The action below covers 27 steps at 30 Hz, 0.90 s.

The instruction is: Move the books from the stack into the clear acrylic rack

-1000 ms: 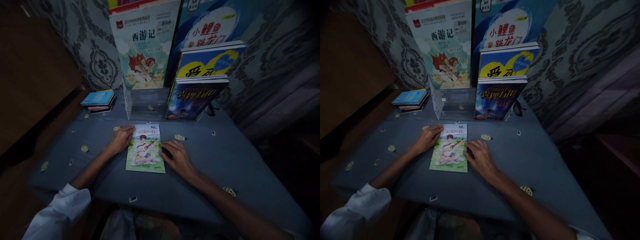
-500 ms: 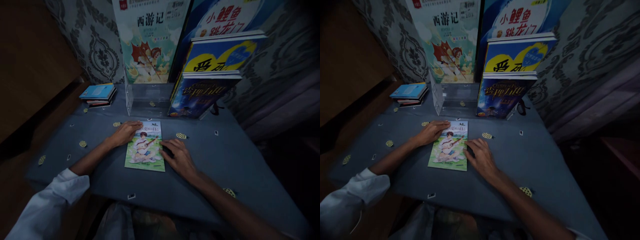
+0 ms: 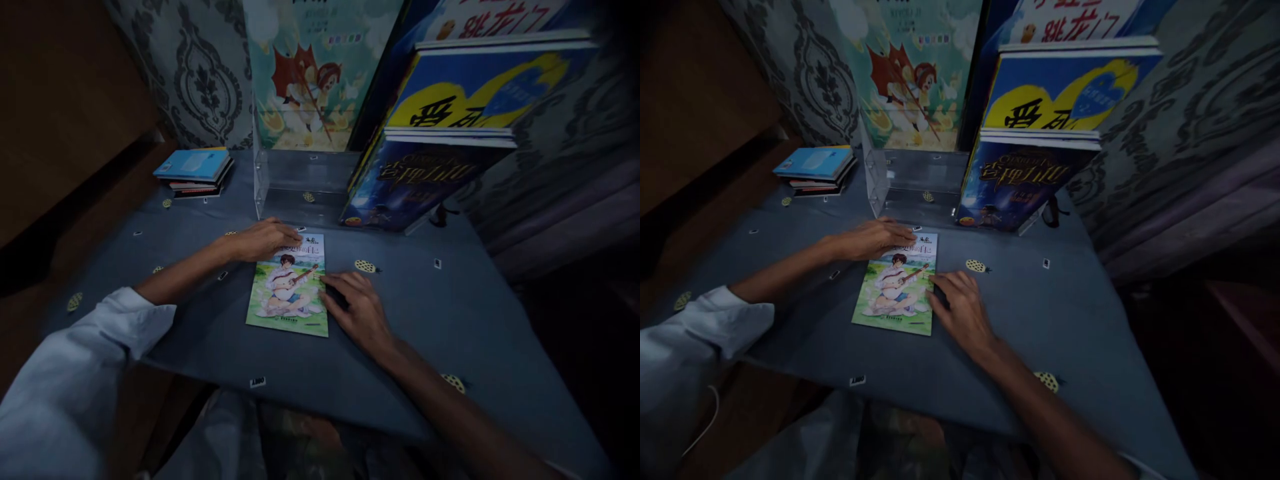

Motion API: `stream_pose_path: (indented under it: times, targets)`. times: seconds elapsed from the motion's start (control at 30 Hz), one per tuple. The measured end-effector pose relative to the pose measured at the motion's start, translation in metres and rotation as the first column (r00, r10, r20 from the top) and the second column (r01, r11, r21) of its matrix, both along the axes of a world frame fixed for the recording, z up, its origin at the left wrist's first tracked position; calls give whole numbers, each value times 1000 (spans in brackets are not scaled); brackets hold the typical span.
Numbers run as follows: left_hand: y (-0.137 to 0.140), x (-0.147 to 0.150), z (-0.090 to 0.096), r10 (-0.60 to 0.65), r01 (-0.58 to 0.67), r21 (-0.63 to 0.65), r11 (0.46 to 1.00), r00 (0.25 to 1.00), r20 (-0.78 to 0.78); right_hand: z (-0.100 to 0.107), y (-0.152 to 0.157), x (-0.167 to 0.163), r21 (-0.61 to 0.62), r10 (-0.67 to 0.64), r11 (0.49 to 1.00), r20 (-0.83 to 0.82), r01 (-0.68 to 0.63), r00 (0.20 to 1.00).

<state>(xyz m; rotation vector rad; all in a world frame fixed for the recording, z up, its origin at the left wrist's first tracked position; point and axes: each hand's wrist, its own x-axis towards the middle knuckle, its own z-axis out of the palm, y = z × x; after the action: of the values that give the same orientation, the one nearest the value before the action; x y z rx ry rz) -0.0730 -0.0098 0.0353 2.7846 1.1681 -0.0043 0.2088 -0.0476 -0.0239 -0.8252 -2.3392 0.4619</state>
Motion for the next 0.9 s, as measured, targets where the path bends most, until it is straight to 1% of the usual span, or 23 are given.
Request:
stream_pose_path:
  times: [0.07,0.13,0.33,0.5,0.57,0.73,0.9]
  targets:
    - [-2,4,3,-3,3,4,1000,1000,-28,-1,0,0,8,2,1000,-6,-2,1000]
    - [-6,10,3,31,-30,22,999,999,-43,-1,0,0,2,7,1000,-9,-7,1000]
    - [-16,31,-10,165,-161,88,983,986,-35,0,0,0,-20,-5,1000,17,5,1000]
    - [-15,47,-10,243,-232,116,966,965,-101,-1,0,0,-28,-12,1000,18,13,1000]
    - [-13,51,-10,253,-239,124,963,961,-114,0,0,0,-36,-7,999,23,8,1000]
    - [-3,55,-14,227,-219,123,968,972,-61,3,-1,0,-40,-3,999,22,4,1000]
    - [2,58,-19,265,-260,95,961,963,-48,2,-1,0,-44,6,999,25,-5,1000]
